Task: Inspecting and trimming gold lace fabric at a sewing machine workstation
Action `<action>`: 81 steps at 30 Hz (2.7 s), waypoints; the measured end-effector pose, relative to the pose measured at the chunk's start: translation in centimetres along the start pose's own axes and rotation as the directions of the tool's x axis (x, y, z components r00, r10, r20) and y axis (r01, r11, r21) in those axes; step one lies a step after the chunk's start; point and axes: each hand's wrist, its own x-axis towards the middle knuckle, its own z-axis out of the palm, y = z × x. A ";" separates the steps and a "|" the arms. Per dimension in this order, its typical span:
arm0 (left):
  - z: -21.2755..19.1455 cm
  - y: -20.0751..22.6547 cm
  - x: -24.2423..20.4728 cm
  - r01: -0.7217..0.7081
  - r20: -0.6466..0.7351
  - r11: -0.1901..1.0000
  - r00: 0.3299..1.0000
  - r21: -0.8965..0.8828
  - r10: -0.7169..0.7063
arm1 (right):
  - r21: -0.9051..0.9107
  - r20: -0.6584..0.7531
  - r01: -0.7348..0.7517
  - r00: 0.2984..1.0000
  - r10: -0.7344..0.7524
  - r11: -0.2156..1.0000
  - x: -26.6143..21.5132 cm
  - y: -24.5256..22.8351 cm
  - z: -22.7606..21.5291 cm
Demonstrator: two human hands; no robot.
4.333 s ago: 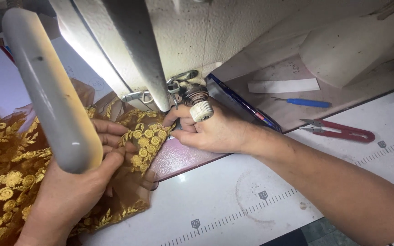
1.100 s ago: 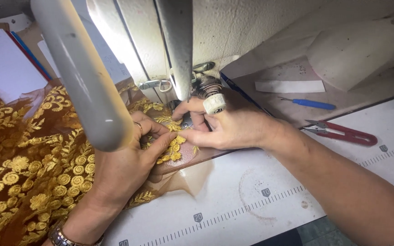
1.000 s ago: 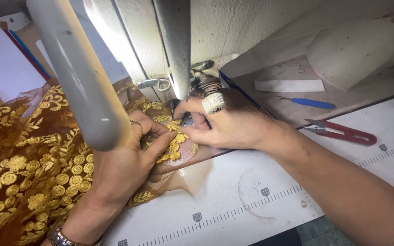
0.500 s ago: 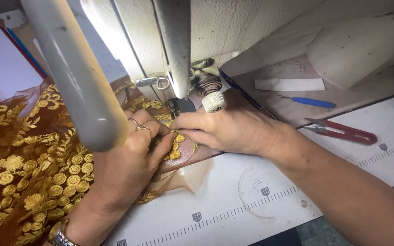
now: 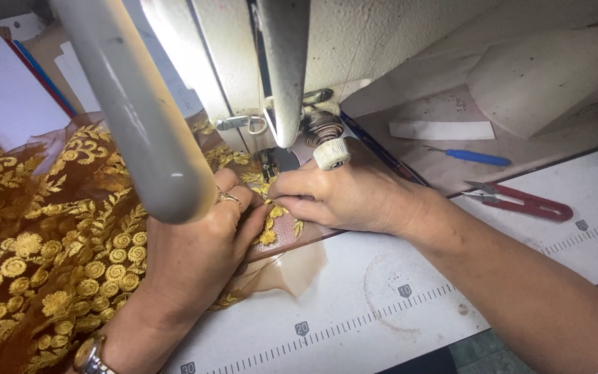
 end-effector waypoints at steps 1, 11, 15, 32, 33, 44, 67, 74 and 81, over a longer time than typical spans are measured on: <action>-0.6 -0.2 -0.1 0.000 0.000 1.000 1.000 0.000 0.000 | 0.000 0.000 0.000 1.000 0.000 1.000 0.0 0.3 0.2; -6.2 -4.1 -1.0 0.270 0.675 0.901 0.596 0.340 -0.434 | 0.301 -0.027 -0.164 0.983 0.180 0.939 0.1 2.1 1.3; -6.6 -4.6 -1.4 0.150 0.631 0.876 0.639 0.458 -0.439 | 0.294 0.034 -0.170 0.985 0.167 0.940 0.4 1.9 1.6; -5.7 0.5 0.6 0.434 0.728 0.884 0.661 -0.173 -0.182 | 0.355 -0.028 -0.102 0.992 0.119 0.929 -0.1 2.6 1.1; -5.9 0.8 1.2 0.535 0.764 0.825 0.452 0.181 -0.460 | 0.360 -0.034 -0.085 0.994 0.104 0.929 -0.1 2.5 1.1; -5.8 -0.1 0.8 0.472 0.693 0.835 0.502 0.283 -0.518 | 0.408 -0.035 -0.044 0.997 0.064 0.912 0.0 2.2 1.9; 2.0 1.1 0.2 0.060 -0.018 0.972 0.998 -0.229 -0.066 | 0.271 -0.051 -0.058 0.996 0.074 0.961 -0.4 2.7 1.3; 2.3 1.1 0.1 -0.014 -0.040 0.996 0.999 -0.085 0.010 | 0.318 -0.042 -0.066 0.996 0.083 0.946 -0.7 3.0 1.9; 2.2 0.6 0.3 -0.098 -0.048 0.981 0.995 -0.169 0.091 | -0.018 -0.150 0.028 0.988 -0.031 0.999 -1.3 0.7 -1.8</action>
